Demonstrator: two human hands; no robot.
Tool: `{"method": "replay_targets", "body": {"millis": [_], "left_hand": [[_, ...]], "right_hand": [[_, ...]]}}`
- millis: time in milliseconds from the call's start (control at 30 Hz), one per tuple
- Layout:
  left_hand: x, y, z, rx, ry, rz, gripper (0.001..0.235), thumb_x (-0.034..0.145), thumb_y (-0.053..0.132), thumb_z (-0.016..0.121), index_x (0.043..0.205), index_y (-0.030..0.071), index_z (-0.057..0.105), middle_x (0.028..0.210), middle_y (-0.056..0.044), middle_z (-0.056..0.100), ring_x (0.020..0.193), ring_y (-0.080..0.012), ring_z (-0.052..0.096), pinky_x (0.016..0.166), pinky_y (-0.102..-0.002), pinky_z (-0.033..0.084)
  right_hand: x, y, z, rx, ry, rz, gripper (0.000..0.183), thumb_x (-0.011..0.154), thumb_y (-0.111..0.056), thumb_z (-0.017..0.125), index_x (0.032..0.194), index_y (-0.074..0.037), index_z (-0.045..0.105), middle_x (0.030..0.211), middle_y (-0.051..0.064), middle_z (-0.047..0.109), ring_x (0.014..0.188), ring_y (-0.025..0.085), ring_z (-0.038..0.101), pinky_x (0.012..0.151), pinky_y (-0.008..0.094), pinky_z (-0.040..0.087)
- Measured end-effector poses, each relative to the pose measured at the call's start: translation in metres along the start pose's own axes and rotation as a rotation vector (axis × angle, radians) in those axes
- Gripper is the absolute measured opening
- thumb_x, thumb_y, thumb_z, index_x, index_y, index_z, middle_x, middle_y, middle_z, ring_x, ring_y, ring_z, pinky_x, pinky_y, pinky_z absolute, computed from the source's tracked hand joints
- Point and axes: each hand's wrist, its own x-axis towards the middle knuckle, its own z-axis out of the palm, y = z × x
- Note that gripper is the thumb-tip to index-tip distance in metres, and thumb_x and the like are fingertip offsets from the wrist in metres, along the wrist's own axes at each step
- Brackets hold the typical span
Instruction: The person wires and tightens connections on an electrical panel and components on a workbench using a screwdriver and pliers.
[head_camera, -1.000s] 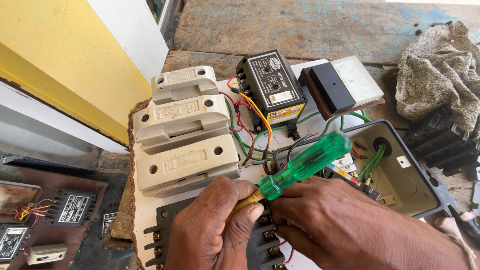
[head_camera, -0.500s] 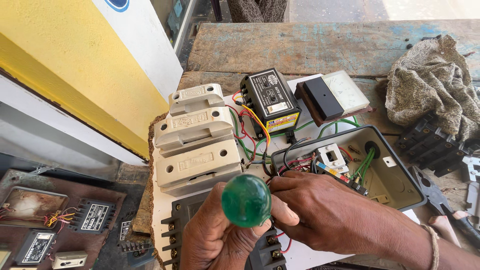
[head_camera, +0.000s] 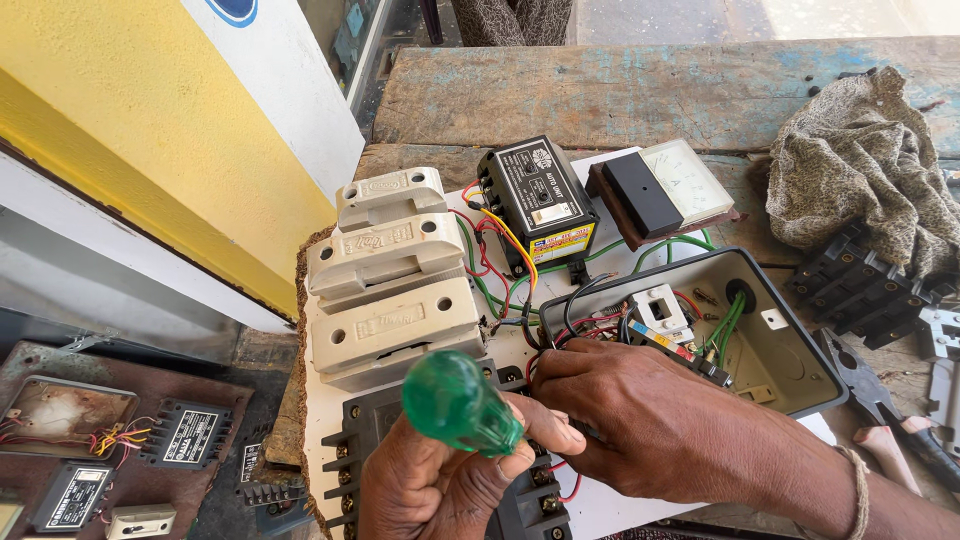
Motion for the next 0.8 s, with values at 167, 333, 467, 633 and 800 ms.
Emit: {"method": "replay_targets", "body": {"millis": [167, 333, 467, 633, 800], "left_hand": [[0.000, 0.001, 0.000, 0.108, 0.073, -0.046, 0.013, 0.099, 0.008, 0.069, 0.109, 0.000, 0.067, 0.099, -0.018, 0.075, 0.098, -0.0272, 0.078, 0.093, -0.049, 0.066], [0.005, 0.005, 0.003, 0.476, -0.026, 0.016, 0.018, 0.097, 0.013, 0.074, 0.108, 0.004, 0.063, 0.094, -0.010, 0.076, 0.093, -0.0181, 0.079, 0.085, -0.037, 0.064], [0.012, 0.010, 0.018, 0.535, 0.004, 0.042, 0.029, 0.099, 0.011, 0.067, 0.125, 0.004, 0.056, 0.097, -0.007, 0.075, 0.101, -0.0154, 0.076, 0.097, -0.036, 0.057], [0.015, 0.029, 0.037, 0.284, 0.088, 0.043, 0.061, 0.096, 0.019, 0.070, 0.149, 0.006, 0.044, 0.105, -0.010, 0.068, 0.095, -0.0138, 0.066, 0.096, -0.036, 0.053], [0.023, 0.048, 0.047, 0.099, 0.163, 0.106, 0.064, 0.099, 0.030, 0.068, 0.153, 0.005, 0.043, 0.100, -0.012, 0.069, 0.095, -0.0157, 0.067, 0.099, -0.040, 0.054]], "right_hand": [[-0.001, 0.003, 0.001, 0.017, 0.001, 0.003, 0.016, 0.085, -0.015, 0.073, 0.093, -0.002, 0.069, 0.098, 0.012, 0.068, 0.096, 0.032, 0.068, 0.082, 0.042, 0.054], [-0.001, 0.002, 0.001, -0.017, -0.021, 0.037, 0.014, 0.080, -0.013, 0.071, 0.089, -0.002, 0.068, 0.096, 0.013, 0.068, 0.094, 0.033, 0.068, 0.081, 0.043, 0.054], [-0.002, 0.000, 0.000, 0.002, 0.005, -0.015, 0.017, 0.078, -0.011, 0.071, 0.093, -0.002, 0.068, 0.101, 0.014, 0.070, 0.097, 0.035, 0.068, 0.083, 0.044, 0.054], [-0.002, -0.003, 0.000, -0.014, -0.035, 0.088, 0.018, 0.082, -0.014, 0.070, 0.095, -0.002, 0.066, 0.100, 0.015, 0.069, 0.095, 0.035, 0.068, 0.082, 0.045, 0.054], [-0.002, -0.008, -0.003, -0.004, 0.002, 0.006, 0.015, 0.090, -0.015, 0.067, 0.100, -0.004, 0.066, 0.102, 0.015, 0.069, 0.095, 0.036, 0.068, 0.084, 0.046, 0.054]]}}
